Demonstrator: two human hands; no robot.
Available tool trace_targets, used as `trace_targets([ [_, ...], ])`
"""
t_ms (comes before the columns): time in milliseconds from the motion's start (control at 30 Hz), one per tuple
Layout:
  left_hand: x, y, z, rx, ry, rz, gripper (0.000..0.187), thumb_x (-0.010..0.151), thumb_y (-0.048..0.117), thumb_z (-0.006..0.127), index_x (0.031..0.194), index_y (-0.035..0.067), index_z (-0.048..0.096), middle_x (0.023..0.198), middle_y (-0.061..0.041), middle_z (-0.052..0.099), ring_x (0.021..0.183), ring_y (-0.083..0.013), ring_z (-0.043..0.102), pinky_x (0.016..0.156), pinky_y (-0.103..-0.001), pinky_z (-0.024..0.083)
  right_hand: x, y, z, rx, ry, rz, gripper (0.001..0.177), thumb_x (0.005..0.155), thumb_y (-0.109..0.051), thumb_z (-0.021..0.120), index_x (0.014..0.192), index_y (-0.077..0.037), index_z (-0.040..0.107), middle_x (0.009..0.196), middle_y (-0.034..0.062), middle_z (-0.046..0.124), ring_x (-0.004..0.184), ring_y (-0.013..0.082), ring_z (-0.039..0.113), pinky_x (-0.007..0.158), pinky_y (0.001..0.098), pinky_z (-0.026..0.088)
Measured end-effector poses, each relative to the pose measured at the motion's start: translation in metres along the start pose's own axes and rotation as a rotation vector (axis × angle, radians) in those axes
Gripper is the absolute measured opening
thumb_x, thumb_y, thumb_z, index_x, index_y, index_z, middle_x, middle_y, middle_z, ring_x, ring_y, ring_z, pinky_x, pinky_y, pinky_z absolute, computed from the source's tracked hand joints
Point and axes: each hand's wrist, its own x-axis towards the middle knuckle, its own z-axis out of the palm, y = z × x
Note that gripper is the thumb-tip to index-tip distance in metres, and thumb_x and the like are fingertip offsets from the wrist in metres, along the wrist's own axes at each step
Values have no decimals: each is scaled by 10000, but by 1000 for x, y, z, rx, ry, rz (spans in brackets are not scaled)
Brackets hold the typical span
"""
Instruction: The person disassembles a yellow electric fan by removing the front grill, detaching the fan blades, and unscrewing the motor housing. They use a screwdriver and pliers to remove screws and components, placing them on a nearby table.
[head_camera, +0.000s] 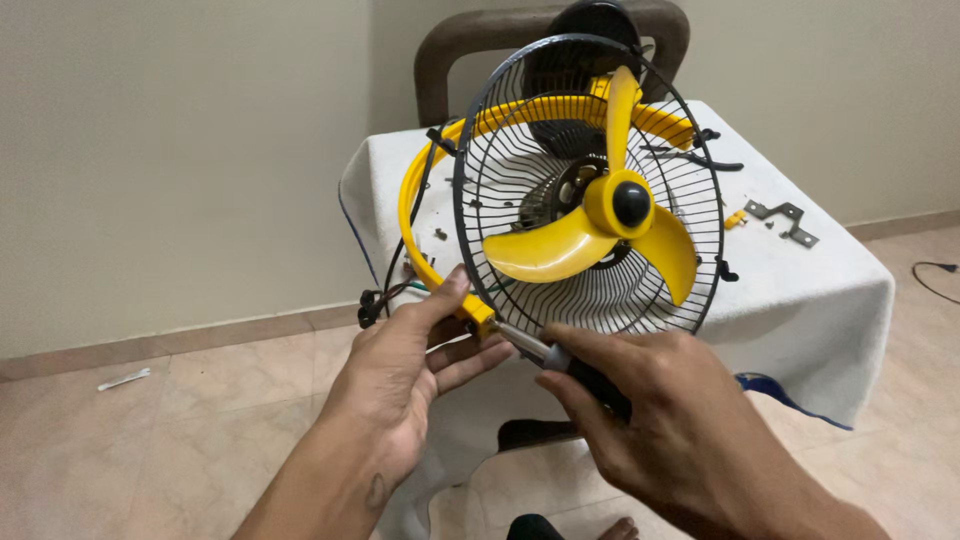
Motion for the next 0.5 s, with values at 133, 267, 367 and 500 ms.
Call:
trace_targets([
  [133,-2,3,3,-13,4,-8,354,879,264,699,1069,-28,638,962,-140,682,881,-249,694,856,-408,613,5,-5,-2,502,60,514,388,973,-374,609,1039,-5,710,734,84,763,459,50,452,358,223,320],
  [267,-3,3,4,-4,18,-7,347,897,292,696,1071,-2,636,982,-131,697,893,-230,716,840,-375,615,3,-10,10,538,35,566,437,966,-415,637,951,5,754,683,110,759,511,72,524,452,228,379],
  [367,-5,2,4,11,12,1,354,902,293,697,1070,-13,638,976,-136,688,881,-236,713,832,-382,602,-2,-12,15,292,95,232,483,971,-462,672,961,9,778,698,83,751,599,50,658,551,203,509],
  [500,-5,2,3,-11,-10,21,361,905,294,702,1077,-18,646,955,-140,681,865,-241,694,828,-390,605,1,-19,10,103,234,255,506,960,-524,683,1083,-42,774,714,62,785,567,71,623,481,216,497],
])
